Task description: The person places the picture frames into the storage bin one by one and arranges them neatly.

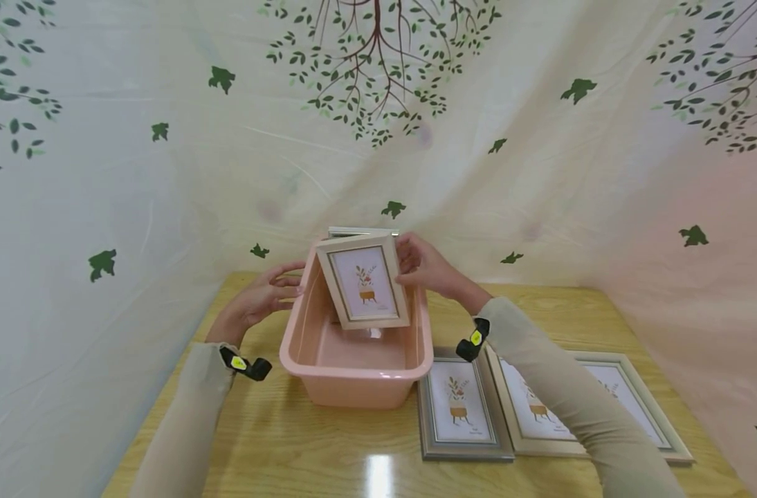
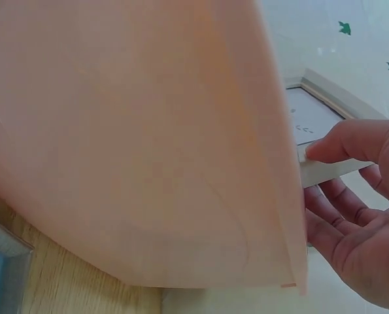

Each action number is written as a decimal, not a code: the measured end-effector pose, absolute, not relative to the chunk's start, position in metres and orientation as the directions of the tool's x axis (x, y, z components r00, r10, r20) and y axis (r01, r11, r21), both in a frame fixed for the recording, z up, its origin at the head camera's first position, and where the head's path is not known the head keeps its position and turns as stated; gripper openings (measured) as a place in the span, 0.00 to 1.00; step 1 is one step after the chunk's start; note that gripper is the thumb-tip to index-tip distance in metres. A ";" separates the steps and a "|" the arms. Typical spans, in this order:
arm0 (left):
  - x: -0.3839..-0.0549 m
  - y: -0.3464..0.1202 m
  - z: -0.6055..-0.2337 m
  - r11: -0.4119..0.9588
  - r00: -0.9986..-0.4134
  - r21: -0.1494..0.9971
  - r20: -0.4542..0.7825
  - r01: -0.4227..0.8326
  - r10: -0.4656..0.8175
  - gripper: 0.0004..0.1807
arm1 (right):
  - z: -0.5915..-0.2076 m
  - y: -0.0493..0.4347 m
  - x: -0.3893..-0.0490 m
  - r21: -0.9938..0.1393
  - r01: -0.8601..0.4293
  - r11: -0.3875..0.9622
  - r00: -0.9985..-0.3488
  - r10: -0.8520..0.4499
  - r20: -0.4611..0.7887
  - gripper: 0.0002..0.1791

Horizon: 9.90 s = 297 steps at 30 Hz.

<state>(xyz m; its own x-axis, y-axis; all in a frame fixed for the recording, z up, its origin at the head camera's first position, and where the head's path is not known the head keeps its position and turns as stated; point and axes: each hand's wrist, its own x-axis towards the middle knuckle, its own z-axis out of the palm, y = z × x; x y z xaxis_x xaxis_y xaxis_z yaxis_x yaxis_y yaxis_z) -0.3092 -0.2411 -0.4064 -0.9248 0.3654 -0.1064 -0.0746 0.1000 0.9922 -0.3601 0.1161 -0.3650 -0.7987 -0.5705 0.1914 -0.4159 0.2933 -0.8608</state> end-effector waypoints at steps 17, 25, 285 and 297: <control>-0.310 -0.241 -0.407 0.095 -0.929 0.993 -0.106 -0.076 0.356 0.38 | -0.362 0.100 -0.361 -0.766 -0.479 0.429 -0.756 -0.645 0.111 0.28; -0.312 -0.242 -0.410 0.100 -0.928 0.992 -0.106 -0.075 0.358 0.38 | -0.364 0.097 -0.360 -0.744 -0.463 0.482 -0.768 -0.637 0.065 0.27; -0.302 -0.231 -0.403 0.108 -0.944 0.990 -0.118 -0.088 0.309 0.36 | -0.476 0.257 -0.334 -0.654 -0.396 0.645 -0.744 -0.643 -0.183 0.16; -0.305 -0.232 -0.405 0.092 -0.944 0.992 -0.116 -0.092 0.310 0.36 | -0.481 0.255 -0.332 -0.669 -0.397 0.628 -0.734 -0.655 -0.179 0.16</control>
